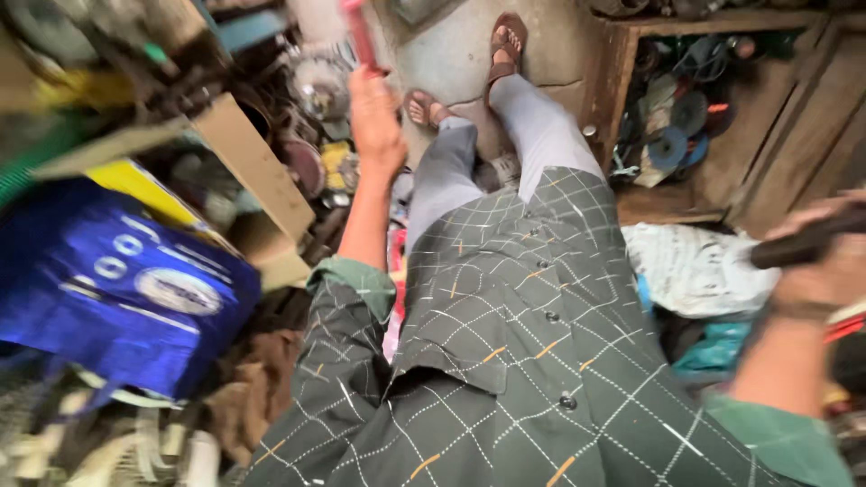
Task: The person uses a hammer and chisel to separate a motor housing from its rotor, then removes the rotor and inspects the stator windings. The person handles the motor components and a yellow cable in a cluttered workshop.
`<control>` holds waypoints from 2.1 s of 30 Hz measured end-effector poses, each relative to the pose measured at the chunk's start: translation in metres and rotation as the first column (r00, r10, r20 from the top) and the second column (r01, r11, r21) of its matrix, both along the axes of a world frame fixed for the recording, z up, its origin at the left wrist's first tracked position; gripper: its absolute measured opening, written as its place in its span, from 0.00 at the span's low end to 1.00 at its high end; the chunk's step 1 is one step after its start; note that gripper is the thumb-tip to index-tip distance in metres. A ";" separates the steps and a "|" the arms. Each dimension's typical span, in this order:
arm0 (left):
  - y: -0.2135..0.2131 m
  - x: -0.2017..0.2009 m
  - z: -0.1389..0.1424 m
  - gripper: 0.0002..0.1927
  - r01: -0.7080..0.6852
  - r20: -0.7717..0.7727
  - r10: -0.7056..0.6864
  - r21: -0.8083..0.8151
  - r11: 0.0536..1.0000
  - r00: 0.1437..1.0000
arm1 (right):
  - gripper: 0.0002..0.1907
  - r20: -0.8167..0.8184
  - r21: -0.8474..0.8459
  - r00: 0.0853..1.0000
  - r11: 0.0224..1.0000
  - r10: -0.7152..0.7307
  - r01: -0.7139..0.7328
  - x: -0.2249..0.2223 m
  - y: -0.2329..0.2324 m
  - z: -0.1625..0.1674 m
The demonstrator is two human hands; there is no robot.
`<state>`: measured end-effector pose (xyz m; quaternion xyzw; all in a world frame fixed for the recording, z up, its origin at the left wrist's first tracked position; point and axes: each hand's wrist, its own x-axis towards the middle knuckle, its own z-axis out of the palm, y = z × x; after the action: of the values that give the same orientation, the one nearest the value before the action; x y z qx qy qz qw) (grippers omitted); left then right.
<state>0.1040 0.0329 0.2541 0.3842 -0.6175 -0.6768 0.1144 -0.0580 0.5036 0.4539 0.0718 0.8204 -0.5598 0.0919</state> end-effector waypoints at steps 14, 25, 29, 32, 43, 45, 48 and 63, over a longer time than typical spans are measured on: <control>0.037 -0.107 -0.129 0.12 -0.197 -0.174 0.207 0.069 0.978 0.963 | 0.27 0.138 -0.365 0.709 0.701 0.692 -0.613 -0.049 -0.192 -0.261; 0.030 -0.168 -0.126 0.11 -0.342 -0.202 0.355 0.097 0.935 0.913 | 0.18 -0.387 0.253 0.265 0.378 0.883 -0.891 -0.134 -0.253 -0.296; 0.035 -0.183 -0.121 0.13 -0.407 -0.230 0.445 0.194 0.893 0.866 | 0.16 -0.340 0.447 0.170 0.318 0.925 -0.836 -0.167 -0.269 -0.305; 0.039 -0.191 -0.123 0.14 -0.431 -0.253 0.498 0.276 0.859 0.830 | 0.21 -0.355 0.443 0.131 0.290 0.926 -0.848 -0.175 -0.285 -0.308; 0.037 -0.200 -0.137 0.13 -0.448 -0.279 0.501 0.233 0.863 0.819 | 0.27 -0.327 0.327 0.294 0.399 0.898 -0.857 -0.134 -0.318 -0.246; 0.029 -0.193 -0.139 0.13 -0.495 -0.348 0.521 0.167 0.852 0.779 | 0.28 -0.199 0.249 0.363 0.405 0.911 -0.880 -0.136 -0.311 -0.269; 0.022 -0.180 -0.133 0.13 -0.519 -0.380 0.547 0.183 0.835 0.746 | 0.31 -0.254 0.064 0.459 0.489 0.851 -0.870 -0.128 -0.284 -0.281; 0.025 -0.166 -0.131 0.10 -0.441 -0.210 0.493 0.249 0.862 0.844 | 0.35 -0.557 0.063 0.434 0.557 0.708 -0.828 -0.130 -0.263 -0.252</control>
<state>-0.0616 0.0583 0.1229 0.4380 -0.4156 -0.7297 0.3209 -0.1882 0.2406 0.2017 -0.4773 0.6845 -0.5381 0.1185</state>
